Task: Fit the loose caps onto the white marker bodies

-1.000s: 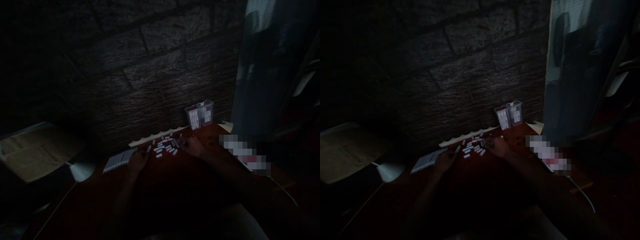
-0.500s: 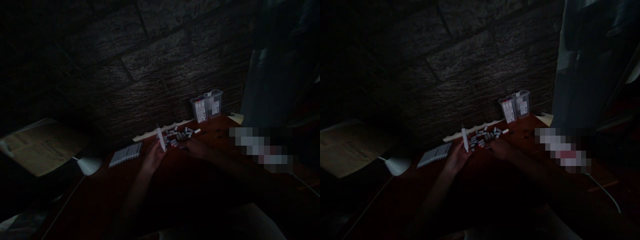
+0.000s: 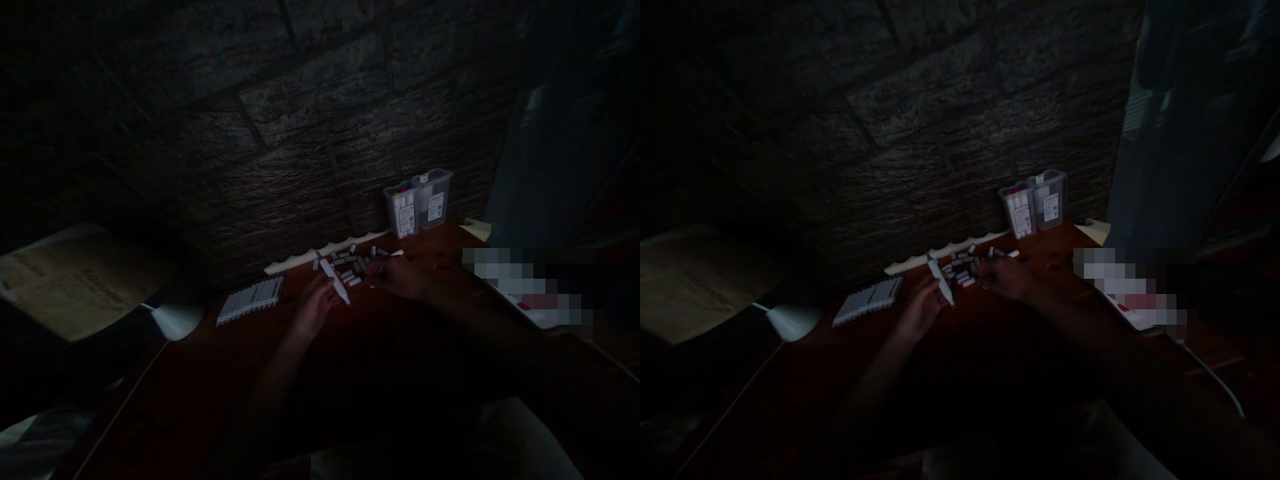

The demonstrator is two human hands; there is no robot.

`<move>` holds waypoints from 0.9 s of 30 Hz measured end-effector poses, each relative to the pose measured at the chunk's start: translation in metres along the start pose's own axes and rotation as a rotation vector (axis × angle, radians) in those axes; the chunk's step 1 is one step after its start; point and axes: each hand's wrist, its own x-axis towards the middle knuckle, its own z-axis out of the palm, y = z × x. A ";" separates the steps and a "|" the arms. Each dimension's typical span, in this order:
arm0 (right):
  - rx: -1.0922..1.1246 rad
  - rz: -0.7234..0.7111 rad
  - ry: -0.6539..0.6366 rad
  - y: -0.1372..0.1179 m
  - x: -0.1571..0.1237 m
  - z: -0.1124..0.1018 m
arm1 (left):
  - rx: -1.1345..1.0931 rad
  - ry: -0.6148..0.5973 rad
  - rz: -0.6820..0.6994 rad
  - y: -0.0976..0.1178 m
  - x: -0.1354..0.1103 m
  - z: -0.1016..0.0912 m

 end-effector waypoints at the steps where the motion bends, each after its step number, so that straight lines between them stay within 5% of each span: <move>1: 0.008 -0.011 -0.015 0.001 0.000 -0.001 | 0.003 0.005 0.002 -0.001 0.001 0.000; 8: -0.067 -0.003 -0.013 0.007 0.002 0.001 | 0.024 0.070 -0.015 -0.009 0.003 -0.001; 15: -0.228 -0.064 0.107 -0.002 0.001 0.012 | 0.181 -0.014 0.017 -0.015 0.000 -0.002; 21: -0.387 -0.090 -0.094 -0.028 -0.001 0.030 | 0.280 -0.078 0.076 -0.015 -0.004 -0.005; 27: -0.432 -0.040 -0.147 -0.025 0.000 0.031 | 0.310 -0.039 0.098 -0.011 -0.001 -0.009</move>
